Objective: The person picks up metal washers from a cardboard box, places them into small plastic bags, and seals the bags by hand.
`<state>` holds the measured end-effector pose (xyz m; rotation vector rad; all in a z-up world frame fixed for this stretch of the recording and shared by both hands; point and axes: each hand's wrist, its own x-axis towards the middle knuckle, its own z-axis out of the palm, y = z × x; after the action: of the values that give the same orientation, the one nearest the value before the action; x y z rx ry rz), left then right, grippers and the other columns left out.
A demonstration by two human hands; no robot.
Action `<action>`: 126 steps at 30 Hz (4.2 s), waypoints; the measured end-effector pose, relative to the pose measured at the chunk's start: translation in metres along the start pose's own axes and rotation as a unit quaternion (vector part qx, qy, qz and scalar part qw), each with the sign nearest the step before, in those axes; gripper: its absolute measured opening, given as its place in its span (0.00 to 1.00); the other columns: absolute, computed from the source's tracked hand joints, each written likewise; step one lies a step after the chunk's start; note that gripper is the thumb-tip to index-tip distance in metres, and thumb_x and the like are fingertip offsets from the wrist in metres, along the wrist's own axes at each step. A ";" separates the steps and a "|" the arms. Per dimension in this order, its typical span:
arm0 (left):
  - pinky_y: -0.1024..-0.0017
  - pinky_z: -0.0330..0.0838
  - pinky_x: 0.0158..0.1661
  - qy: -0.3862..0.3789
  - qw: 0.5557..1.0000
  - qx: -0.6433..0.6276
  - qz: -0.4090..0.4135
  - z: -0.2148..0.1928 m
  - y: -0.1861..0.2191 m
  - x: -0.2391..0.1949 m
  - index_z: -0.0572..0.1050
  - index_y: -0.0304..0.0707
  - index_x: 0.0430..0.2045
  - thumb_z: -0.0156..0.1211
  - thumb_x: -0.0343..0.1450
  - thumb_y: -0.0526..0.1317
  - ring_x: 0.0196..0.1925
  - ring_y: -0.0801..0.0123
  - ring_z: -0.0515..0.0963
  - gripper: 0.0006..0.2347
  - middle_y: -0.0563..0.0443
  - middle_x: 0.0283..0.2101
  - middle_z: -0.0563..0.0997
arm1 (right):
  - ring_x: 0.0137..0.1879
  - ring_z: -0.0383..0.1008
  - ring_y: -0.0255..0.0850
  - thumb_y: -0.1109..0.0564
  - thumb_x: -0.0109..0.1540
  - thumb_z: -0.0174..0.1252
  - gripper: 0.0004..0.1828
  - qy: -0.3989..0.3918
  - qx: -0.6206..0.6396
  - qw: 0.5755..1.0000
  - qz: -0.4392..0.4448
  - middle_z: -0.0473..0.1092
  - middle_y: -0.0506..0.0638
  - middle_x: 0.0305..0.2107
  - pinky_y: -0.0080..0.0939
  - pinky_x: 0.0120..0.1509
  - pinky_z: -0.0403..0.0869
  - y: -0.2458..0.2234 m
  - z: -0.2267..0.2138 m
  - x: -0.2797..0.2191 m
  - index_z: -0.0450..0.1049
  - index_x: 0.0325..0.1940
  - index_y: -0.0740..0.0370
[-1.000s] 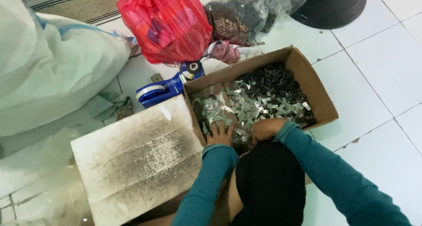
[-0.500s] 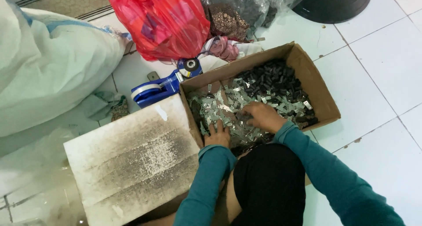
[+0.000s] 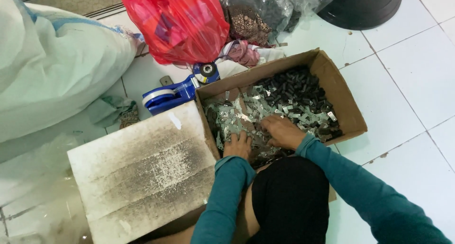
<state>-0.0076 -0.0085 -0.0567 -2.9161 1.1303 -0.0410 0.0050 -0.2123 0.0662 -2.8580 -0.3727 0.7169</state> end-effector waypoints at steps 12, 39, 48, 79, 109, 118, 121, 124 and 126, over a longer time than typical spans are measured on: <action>0.53 0.75 0.47 -0.118 0.993 -0.017 -0.020 -0.091 -0.011 0.002 0.65 0.49 0.63 0.61 0.73 0.39 0.64 0.46 0.66 0.22 0.40 0.67 0.60 | 0.64 0.65 0.62 0.47 0.49 0.75 0.40 0.020 0.014 1.000 0.014 0.68 0.58 0.52 0.63 0.59 0.74 0.020 0.026 0.010 0.67 0.61 0.61; 0.69 0.71 0.21 0.199 0.973 0.032 -0.109 -0.011 0.001 0.012 0.71 0.42 0.23 0.57 0.70 0.35 0.31 0.58 0.75 0.05 0.50 0.27 0.67 | 0.55 0.76 0.68 0.42 0.54 0.74 0.33 -0.068 0.265 0.953 0.133 0.78 0.67 0.45 0.60 0.55 0.76 -0.005 -0.021 -0.002 0.80 0.54 0.66; 0.70 0.79 0.30 0.231 0.926 -0.073 -0.290 -0.032 -0.013 0.030 0.74 0.37 0.43 0.54 0.65 0.37 0.39 0.57 0.77 0.14 0.44 0.45 0.74 | 0.39 0.77 0.56 0.41 0.59 0.68 0.21 -0.009 0.257 0.966 0.037 0.76 0.62 0.28 0.52 0.43 0.73 -0.049 -0.087 0.038 0.77 0.32 0.63; 0.59 0.83 0.55 0.212 0.779 -0.562 -0.182 -0.156 -0.125 -0.018 0.64 0.40 0.65 0.39 0.74 0.25 0.57 0.48 0.80 0.22 0.32 0.57 0.74 | 0.64 0.60 0.63 0.59 0.52 0.64 0.39 0.016 0.004 0.999 0.036 0.59 0.64 0.59 0.64 0.53 0.78 -0.110 -0.017 0.131 0.68 0.69 0.52; 0.50 0.77 0.62 0.126 0.807 -0.544 -0.194 -0.160 -0.123 -0.024 0.64 0.51 0.65 0.40 0.75 0.27 0.64 0.45 0.73 0.23 0.39 0.72 0.60 | 0.58 0.68 0.58 0.57 0.63 0.58 0.20 0.125 -0.048 0.989 0.064 0.68 0.61 0.50 0.58 0.54 0.75 -0.072 0.008 0.161 0.75 0.59 0.61; 0.48 0.71 0.65 0.094 0.815 -0.536 -0.197 -0.152 -0.124 -0.023 0.60 0.56 0.68 0.38 0.76 0.28 0.66 0.45 0.72 0.25 0.45 0.74 0.58 | 0.56 0.77 0.65 0.61 0.56 0.64 0.19 0.043 0.216 0.972 0.087 0.78 0.65 0.44 0.62 0.58 0.76 -0.095 -0.074 0.097 0.80 0.52 0.64; 0.48 0.72 0.64 0.113 0.811 -0.540 -0.195 -0.154 -0.119 -0.025 0.61 0.55 0.68 0.40 0.75 0.29 0.66 0.46 0.72 0.24 0.43 0.72 0.60 | 0.53 0.78 0.63 0.59 0.58 0.64 0.13 0.096 0.254 0.961 0.051 0.80 0.61 0.40 0.60 0.56 0.75 -0.121 -0.098 0.076 0.83 0.47 0.55; 0.47 0.67 0.67 0.101 0.815 -0.524 -0.225 -0.154 -0.114 -0.031 0.59 0.56 0.69 0.47 0.78 0.40 0.65 0.43 0.72 0.22 0.43 0.71 0.63 | 0.52 0.79 0.60 0.58 0.60 0.63 0.13 0.158 0.283 0.945 0.038 0.80 0.60 0.39 0.56 0.56 0.75 -0.153 -0.112 0.059 0.81 0.49 0.55; 0.49 0.71 0.64 0.134 0.773 -0.575 -0.232 -0.163 -0.114 -0.036 0.61 0.53 0.68 0.49 0.78 0.41 0.66 0.45 0.73 0.21 0.43 0.69 0.68 | 0.51 0.79 0.57 0.57 0.60 0.64 0.12 0.199 0.300 0.932 0.038 0.79 0.57 0.39 0.56 0.55 0.75 -0.173 -0.122 0.045 0.81 0.48 0.54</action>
<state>0.0377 0.0997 0.1078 -4.3510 0.3872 0.3850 0.0679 -0.0471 0.1911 -2.3471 0.0223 0.1885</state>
